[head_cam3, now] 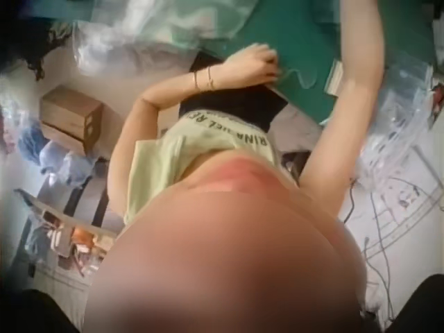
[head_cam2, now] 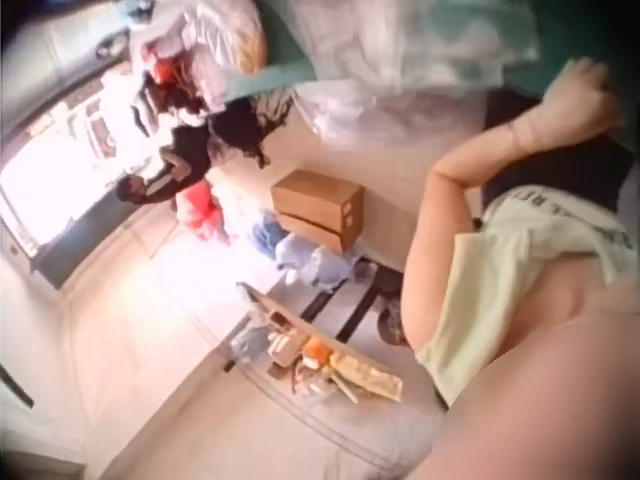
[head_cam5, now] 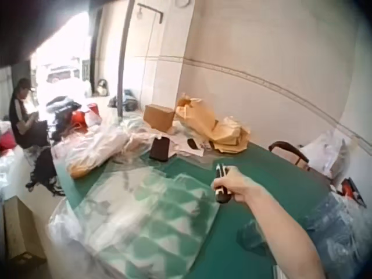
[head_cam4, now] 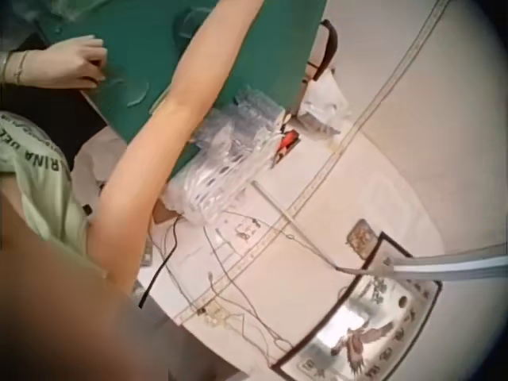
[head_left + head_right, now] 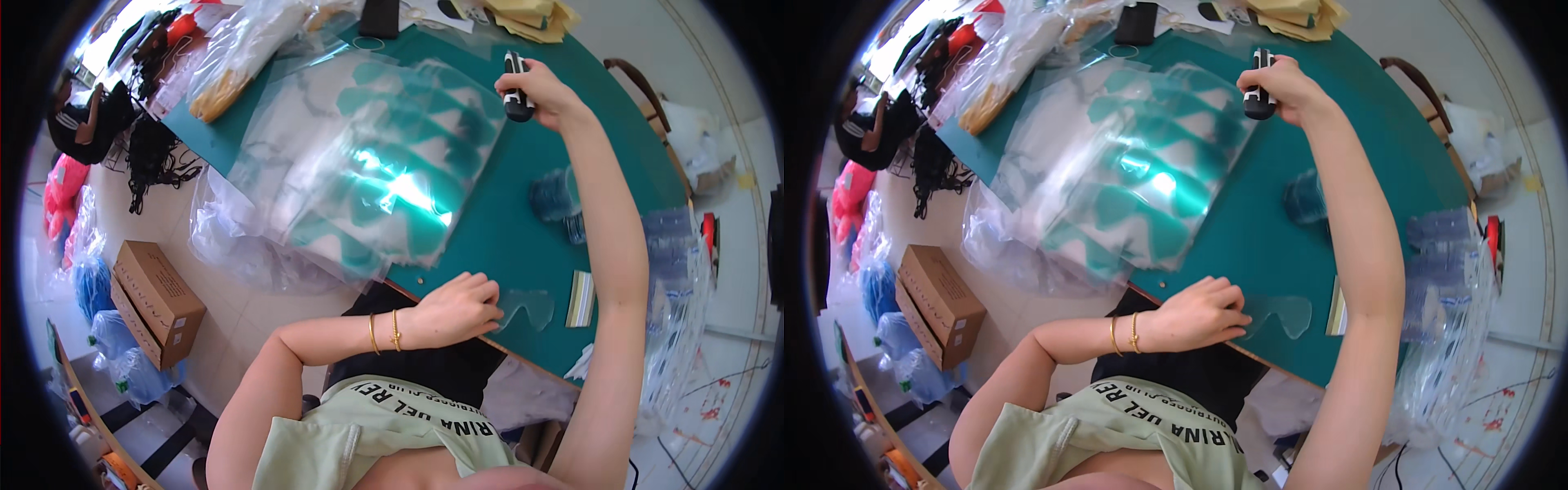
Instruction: Applying protective film or stickers to plastic safety visors and placing them into individual packaging bags.
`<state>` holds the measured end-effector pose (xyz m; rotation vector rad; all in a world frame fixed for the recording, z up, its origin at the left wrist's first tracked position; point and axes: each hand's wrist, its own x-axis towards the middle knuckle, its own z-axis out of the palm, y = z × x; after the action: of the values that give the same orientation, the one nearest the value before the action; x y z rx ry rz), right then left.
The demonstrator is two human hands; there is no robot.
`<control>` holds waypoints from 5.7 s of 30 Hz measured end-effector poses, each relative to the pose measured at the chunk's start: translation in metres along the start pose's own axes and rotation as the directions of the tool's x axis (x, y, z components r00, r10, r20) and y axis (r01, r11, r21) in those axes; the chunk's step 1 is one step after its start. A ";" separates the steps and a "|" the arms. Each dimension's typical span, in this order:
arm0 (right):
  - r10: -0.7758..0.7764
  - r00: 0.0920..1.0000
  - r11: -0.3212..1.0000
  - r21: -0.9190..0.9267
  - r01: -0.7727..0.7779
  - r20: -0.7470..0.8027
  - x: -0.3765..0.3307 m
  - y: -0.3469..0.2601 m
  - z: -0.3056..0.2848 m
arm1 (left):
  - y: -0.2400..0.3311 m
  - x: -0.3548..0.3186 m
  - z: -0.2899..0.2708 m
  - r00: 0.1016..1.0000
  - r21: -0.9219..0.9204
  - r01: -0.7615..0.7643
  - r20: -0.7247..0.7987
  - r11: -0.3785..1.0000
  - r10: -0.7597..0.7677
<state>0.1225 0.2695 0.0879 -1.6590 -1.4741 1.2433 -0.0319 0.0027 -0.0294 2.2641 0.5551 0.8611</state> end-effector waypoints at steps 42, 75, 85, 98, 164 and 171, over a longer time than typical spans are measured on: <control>-0.379 0.914 0.867 -0.290 0.404 0.142 -0.292 0.181 0.008 | 0.020 0.002 -0.016 0.909 0.004 0.416 0.032 0.909 -0.416; -0.328 0.938 0.898 -0.270 0.347 0.114 -0.294 0.168 0.007 | 0.034 -0.022 0.021 0.997 0.459 -0.028 -0.046 0.888 0.055; -0.289 0.954 0.920 -0.252 0.299 0.077 -0.297 0.159 0.008 | 0.034 -0.034 0.019 0.980 0.238 0.118 -0.186 0.964 -0.074; -0.333 0.940 0.912 -0.229 0.341 0.074 -0.294 0.178 0.015 | 0.039 -0.030 0.021 0.998 0.539 -0.055 0.042 0.840 0.039; -0.212 0.964 0.943 -0.293 0.159 -0.158 -0.286 0.168 0.034 | 0.001 0.087 -0.050 0.810 0.045 0.081 0.580 0.996 -0.092; -0.261 0.957 0.926 -0.313 0.210 -0.130 -0.286 0.164 0.038 | 0.012 0.071 -0.091 0.902 0.291 -0.010 0.415 0.957 -0.116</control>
<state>0.1707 -0.0473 0.0012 -1.6650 -1.7573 0.7580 -0.0446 0.0728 0.0615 2.5827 0.5587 0.2400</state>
